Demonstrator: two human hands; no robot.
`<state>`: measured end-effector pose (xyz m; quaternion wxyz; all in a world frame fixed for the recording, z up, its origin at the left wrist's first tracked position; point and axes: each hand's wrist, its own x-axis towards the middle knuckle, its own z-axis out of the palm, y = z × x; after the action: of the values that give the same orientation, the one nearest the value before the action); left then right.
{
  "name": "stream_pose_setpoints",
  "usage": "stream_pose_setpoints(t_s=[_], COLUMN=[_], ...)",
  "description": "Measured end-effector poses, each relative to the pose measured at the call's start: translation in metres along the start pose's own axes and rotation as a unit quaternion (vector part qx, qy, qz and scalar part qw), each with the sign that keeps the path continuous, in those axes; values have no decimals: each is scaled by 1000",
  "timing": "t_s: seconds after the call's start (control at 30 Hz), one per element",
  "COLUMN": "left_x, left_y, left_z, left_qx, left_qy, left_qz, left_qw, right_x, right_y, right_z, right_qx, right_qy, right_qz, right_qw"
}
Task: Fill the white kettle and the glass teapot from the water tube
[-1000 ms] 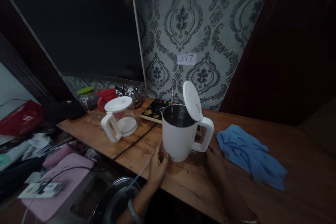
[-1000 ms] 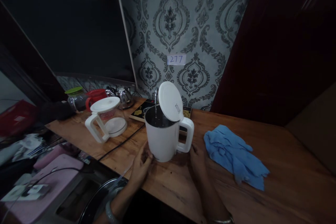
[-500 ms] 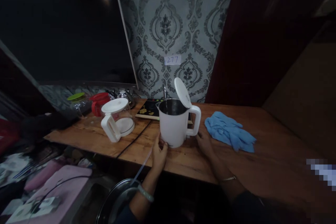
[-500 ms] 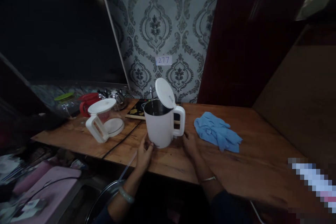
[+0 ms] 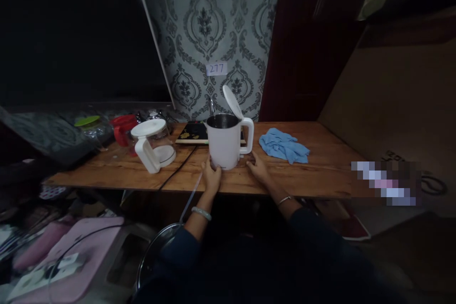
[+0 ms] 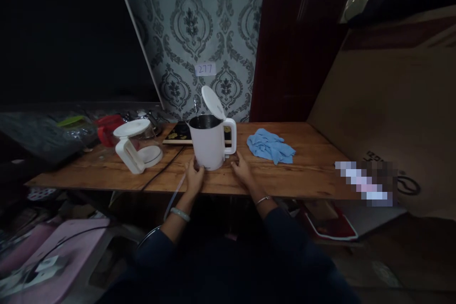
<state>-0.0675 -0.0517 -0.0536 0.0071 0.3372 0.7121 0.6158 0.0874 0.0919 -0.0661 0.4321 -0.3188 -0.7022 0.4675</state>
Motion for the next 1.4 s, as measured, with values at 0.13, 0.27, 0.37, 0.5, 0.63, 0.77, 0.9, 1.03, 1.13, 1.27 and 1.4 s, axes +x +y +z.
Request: stream_pose_setpoints(t_s=[0.13,0.27,0.37,0.5,0.63,0.77,0.9,1.03,1.13,1.27,1.4], left_x=[1,2,3,3,2,2,3,5,6,9,10], left_y=[2,3,2,1,3,4,3,0,-3,-7,-12], left_z=[1,1,2,2,2,-1,-3,-2,-1,-1,0], left_qx=[2,0,-3,-10,-18,-24,-24,-22,-25,-38,-48], left_qy=[1,4,3,-4,-7,-11,-20,-31,-33,-34,-35], left_qz=[7,14,19,27,37,47,49,43,41,36,30], left_qw=[1000,1000,1000,1000,999,999,998,998,998,998,998], right_x=[-7,-10,-10,-10,-9,-9,-9,-9,-8,-8,-10], right_y=[5,9,12,16,20,22,18,15,15,15,14], right_z=[-2,-3,-3,-2,-1,-1,-1,-4,-7,-10,-12], right_qx=[-33,-46,-48,-47,-41,-34,-24,-27,-32,-32,-26], right_qy=[-22,-21,-18,-21,-23,-25,-39,-43,-52,-67,-64], right_qz=[-33,-43,-46,-50,-61,-49,-47,-44,-45,-55,-55], right_qw=[999,998,998,997,997,998,998,998,997,996,996])
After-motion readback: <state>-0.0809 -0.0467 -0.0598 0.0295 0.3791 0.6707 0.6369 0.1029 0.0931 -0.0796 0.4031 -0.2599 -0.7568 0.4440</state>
